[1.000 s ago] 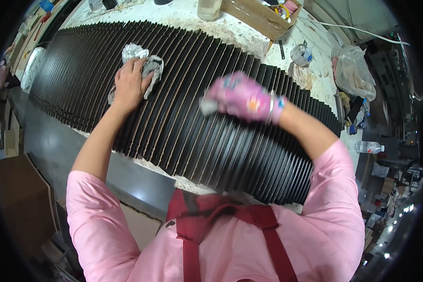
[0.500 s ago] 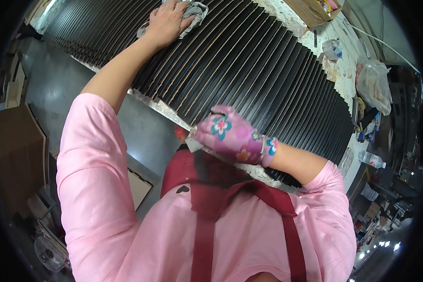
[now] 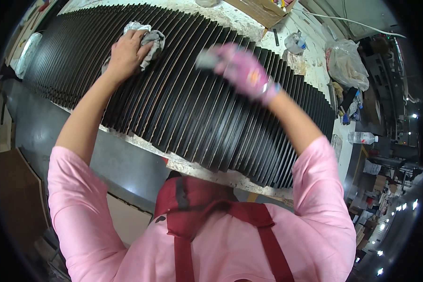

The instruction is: The person wipes a black slatted panel with a cloth, picks up and wipes a small black component, and continues cleaning the slats of the panel.

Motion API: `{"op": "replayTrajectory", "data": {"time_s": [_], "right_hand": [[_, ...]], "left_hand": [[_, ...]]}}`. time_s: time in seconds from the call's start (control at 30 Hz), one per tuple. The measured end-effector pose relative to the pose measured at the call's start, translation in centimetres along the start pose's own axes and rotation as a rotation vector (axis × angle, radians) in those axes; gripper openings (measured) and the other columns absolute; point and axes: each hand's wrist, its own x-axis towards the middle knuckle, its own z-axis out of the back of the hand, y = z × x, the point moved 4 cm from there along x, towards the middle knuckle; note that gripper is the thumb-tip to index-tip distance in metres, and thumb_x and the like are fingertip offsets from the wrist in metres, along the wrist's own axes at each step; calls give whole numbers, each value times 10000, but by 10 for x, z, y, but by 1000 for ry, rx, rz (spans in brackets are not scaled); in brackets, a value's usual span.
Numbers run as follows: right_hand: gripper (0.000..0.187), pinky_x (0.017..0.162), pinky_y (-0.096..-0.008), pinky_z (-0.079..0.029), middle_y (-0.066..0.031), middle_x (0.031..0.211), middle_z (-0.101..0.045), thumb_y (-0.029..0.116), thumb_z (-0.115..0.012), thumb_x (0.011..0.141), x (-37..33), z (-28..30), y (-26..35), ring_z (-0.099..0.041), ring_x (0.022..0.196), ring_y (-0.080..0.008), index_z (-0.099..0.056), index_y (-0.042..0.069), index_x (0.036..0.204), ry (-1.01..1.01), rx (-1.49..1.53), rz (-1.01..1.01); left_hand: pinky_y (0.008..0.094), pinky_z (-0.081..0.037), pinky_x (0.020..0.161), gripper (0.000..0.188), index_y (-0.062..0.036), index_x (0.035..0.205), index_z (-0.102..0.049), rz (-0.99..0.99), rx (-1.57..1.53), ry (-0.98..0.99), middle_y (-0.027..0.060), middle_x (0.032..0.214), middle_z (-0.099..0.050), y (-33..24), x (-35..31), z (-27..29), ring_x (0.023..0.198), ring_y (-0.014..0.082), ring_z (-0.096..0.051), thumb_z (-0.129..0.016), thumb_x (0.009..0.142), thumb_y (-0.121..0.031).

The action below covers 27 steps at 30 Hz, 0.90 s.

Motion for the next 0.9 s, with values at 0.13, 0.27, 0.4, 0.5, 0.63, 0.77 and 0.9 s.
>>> {"op": "replayTrajectory", "data": {"time_s": [0.13, 0.27, 0.4, 0.5, 0.63, 0.77, 0.9], "right_hand": [[330, 862, -406, -510, -113, 1069, -664, 287, -597, 911, 2, 30, -140, -641, 981, -280, -616, 127, 1199, -140, -299, -328], [317, 839, -378, -521, -55, 972, -667, 147, -666, 807, -25, -10, -59, -646, 942, -229, -641, 139, 1123, 80, -133, -89], [280, 772, -352, -551, -65, 934, -676, 118, -639, 784, -34, 15, 0, -666, 878, -220, -655, 129, 1063, 194, -272, 309], [267, 763, -411, -533, -137, 993, -676, 310, -570, 922, 15, 56, -106, -668, 883, -291, -648, 114, 1086, -128, -307, -75], [336, 902, -432, -461, -143, 1065, -642, 223, -562, 914, 14, 27, -124, -612, 997, -344, -588, 128, 1235, 11, -453, -357], [224, 778, -392, -486, -34, 804, -619, 159, -622, 736, -49, -28, 25, -628, 805, -219, -628, 111, 955, 131, -289, 167], [129, 919, -398, -426, 10, 818, -614, 186, -567, 807, -92, -68, 117, -611, 840, -176, -619, 143, 917, 520, -51, 318]], "left_hand": [[448, -415, 952, 480, -70, 1267, -508, -57, 29, -53, 142, 1284, -506, -43, -5, -24, 1176, 349, -496, -604, 895, -357], [480, -355, 1003, 505, -88, 1297, -478, 31, 69, 3, 133, 1324, -473, -32, -23, -21, 1227, 343, -451, -594, 897, -374], [473, -342, 1019, 512, -99, 1312, -466, 37, 109, 20, 128, 1342, -455, -32, -23, -22, 1243, 341, -435, -594, 896, -369], [493, -364, 988, 495, -118, 1291, -481, -34, 117, -60, 121, 1304, -473, -42, -10, -26, 1199, 331, -471, -615, 882, -363], [492, -365, 984, 490, -115, 1285, -491, -28, 142, -67, 115, 1303, -487, -35, -14, -25, 1209, 328, -475, -588, 897, -399], [499, -374, 974, 523, -119, 1311, -486, -42, 134, -90, 106, 1298, -506, -23, -28, -30, 1201, 320, -497, -572, 901, -432], [469, -391, 984, 525, -127, 1342, -476, -39, 209, -56, 102, 1308, -496, -32, -19, -31, 1199, 330, -497, -561, 917, -424]]}}
